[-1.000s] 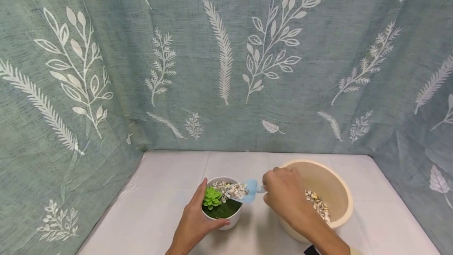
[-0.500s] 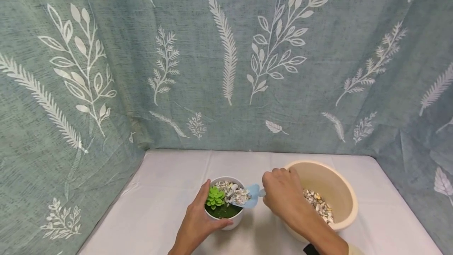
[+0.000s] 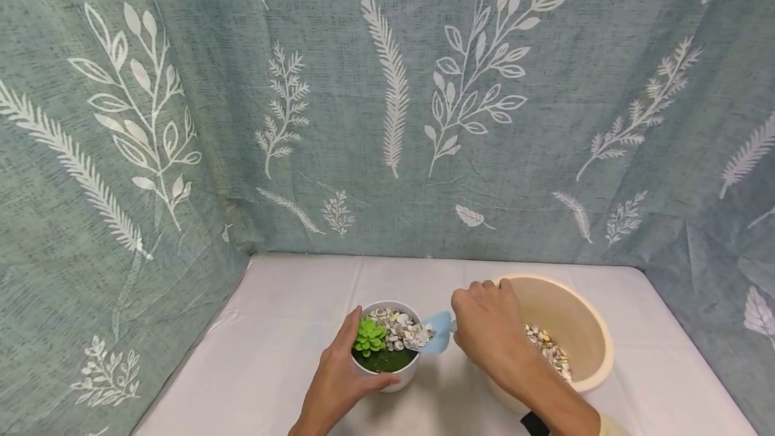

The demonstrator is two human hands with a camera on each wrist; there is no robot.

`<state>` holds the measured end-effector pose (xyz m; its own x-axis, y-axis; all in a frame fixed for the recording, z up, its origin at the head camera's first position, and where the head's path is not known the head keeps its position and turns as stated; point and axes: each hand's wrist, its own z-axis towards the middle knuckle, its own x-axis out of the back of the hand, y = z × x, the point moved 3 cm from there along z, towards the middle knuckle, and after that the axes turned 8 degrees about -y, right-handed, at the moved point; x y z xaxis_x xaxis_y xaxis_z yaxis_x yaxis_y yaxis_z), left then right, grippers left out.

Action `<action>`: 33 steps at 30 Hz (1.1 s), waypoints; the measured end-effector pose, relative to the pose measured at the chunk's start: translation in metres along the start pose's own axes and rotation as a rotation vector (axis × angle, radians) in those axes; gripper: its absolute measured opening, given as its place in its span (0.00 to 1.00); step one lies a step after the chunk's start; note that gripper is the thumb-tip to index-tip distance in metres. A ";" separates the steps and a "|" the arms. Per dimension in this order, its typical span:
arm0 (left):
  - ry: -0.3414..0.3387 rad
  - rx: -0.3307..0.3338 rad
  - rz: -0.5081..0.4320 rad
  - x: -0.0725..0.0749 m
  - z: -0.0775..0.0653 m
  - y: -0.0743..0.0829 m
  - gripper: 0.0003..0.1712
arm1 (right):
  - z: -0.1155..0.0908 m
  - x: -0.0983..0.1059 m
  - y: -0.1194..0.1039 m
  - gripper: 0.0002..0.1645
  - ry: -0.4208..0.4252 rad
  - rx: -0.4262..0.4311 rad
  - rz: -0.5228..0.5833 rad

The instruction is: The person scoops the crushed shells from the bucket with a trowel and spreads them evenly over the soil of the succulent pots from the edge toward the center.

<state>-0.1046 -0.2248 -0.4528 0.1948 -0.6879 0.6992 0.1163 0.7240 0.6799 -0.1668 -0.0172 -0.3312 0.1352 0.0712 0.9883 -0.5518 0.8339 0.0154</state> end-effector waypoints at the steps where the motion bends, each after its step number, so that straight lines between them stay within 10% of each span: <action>1: -0.003 0.005 -0.003 0.000 0.000 0.000 0.69 | 0.000 0.001 0.000 0.11 0.006 0.001 -0.007; 33: 0.019 0.002 -0.016 0.000 -0.002 -0.004 0.68 | -0.010 0.013 -0.010 0.19 0.096 0.042 -0.163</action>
<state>-0.1031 -0.2274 -0.4563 0.2109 -0.6986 0.6837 0.1172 0.7125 0.6918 -0.1512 -0.0196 -0.3201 0.3022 -0.0090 0.9532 -0.5498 0.8153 0.1819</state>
